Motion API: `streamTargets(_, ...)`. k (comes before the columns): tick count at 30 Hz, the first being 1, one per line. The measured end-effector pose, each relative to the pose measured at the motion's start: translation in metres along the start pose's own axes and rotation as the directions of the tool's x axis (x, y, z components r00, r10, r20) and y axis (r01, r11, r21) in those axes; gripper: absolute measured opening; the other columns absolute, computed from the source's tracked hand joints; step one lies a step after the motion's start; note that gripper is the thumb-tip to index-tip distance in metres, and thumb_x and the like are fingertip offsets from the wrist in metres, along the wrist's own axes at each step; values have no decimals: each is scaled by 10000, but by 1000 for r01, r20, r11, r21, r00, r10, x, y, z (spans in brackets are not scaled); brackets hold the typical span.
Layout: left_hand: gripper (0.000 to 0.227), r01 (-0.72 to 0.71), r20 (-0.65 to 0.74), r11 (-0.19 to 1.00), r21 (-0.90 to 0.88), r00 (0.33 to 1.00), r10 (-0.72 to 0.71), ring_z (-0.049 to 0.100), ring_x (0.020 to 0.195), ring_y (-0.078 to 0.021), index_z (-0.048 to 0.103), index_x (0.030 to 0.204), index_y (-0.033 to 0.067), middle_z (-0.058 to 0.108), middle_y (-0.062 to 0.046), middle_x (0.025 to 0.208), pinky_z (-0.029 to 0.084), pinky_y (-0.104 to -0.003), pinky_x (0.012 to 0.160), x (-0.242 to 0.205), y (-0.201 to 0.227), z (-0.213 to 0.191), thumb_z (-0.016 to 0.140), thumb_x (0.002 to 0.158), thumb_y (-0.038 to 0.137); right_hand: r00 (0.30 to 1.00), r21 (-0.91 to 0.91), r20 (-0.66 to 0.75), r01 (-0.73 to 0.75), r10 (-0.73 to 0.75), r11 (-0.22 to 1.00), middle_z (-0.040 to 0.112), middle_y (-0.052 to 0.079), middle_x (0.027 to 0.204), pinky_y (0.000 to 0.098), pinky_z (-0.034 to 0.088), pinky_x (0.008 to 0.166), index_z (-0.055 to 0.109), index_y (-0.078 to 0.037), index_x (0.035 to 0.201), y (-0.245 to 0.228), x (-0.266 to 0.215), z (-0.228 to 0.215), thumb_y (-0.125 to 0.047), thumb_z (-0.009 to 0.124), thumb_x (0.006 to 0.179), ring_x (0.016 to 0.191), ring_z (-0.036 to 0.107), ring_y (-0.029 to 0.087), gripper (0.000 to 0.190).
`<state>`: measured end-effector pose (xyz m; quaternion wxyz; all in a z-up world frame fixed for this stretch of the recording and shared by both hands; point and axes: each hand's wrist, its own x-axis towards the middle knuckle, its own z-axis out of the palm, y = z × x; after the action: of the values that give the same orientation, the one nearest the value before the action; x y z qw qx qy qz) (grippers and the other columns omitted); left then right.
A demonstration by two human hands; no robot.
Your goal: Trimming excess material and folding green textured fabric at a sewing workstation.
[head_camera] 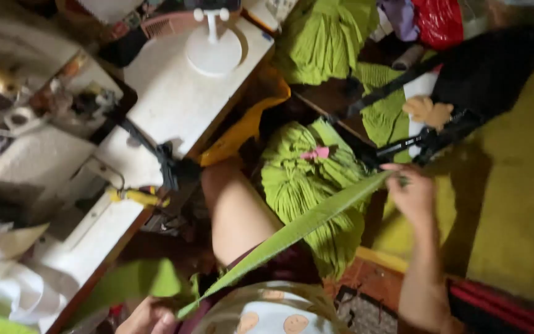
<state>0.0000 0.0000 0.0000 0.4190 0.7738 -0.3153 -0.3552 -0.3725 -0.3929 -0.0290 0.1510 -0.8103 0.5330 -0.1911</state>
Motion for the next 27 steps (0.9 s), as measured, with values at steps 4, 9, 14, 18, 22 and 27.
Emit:
streamTargets(4, 201, -50, 135, 991, -125, 989, 67, 382, 567, -94, 575, 710, 120, 538, 24, 692, 321, -215, 574, -7, -82, -4, 637, 869, 224, 962, -5, 0, -274, 274, 962, 601, -17, 674, 277, 282, 409, 702, -269, 1161, -16, -39, -55, -119, 611, 973, 473, 393, 115, 257)
streamTargets(9, 606, 65, 264, 961, 270, 955, -138, 366, 566, -105, 428, 694, 136, 386, 26, 593, 312, -285, 514, 23, -65, 6, 861, 650, 559, 733, -76, 153, -660, 663, 748, 644, 12, 1019, 460, 486, 866, 634, -263, 1045, -69, -10, -45, -462, 623, 925, 1001, 591, 264, 232)
streamTargets(14, 259, 52, 255, 912, 406, 952, -168, 699, 742, -170, 658, 971, 229, 772, 65, 944, 482, -320, 662, 78, -85, 28, 595, 850, 449, 914, -21, 117, -389, 389, 921, 619, 14, 787, 272, 425, 638, 579, -101, 817, 36, 52, 102, -410, 747, 873, 686, 531, 126, 356)
streamTargets(18, 182, 205, 190, 963, 173, 953, -237, 518, 562, -92, 725, 846, 150, 728, 41, 745, 419, -254, 570, 79, -75, 29, 640, 893, 304, 992, -204, -116, -81, 58, 976, 721, 135, 862, 470, 478, 645, 726, -226, 912, 60, 70, 158, -515, 752, 813, 791, 667, 386, 307)
streamTargets(22, 244, 304, 132, 944, -129, 949, -287, 551, 540, -103, 676, 748, 83, 620, -8, 590, 472, -253, 558, 70, -44, 22, 651, 909, 264, 957, -211, -251, -201, 146, 957, 659, 148, 1177, 489, 501, 630, 610, -101, 1254, -56, 35, 126, -649, 677, 829, 922, 668, 360, 697)
streamTargets(27, 187, 180, 20, 984, 7, 983, -181, 710, 819, -335, 737, 877, 133, 745, -155, 785, 520, -472, 792, 74, -53, 21, 659, 888, 303, 952, 178, 131, 253, -278, 951, 694, 67, 672, 404, 524, 604, 726, -183, 791, -194, -78, 145, -241, 678, 791, 673, 691, 309, 75)
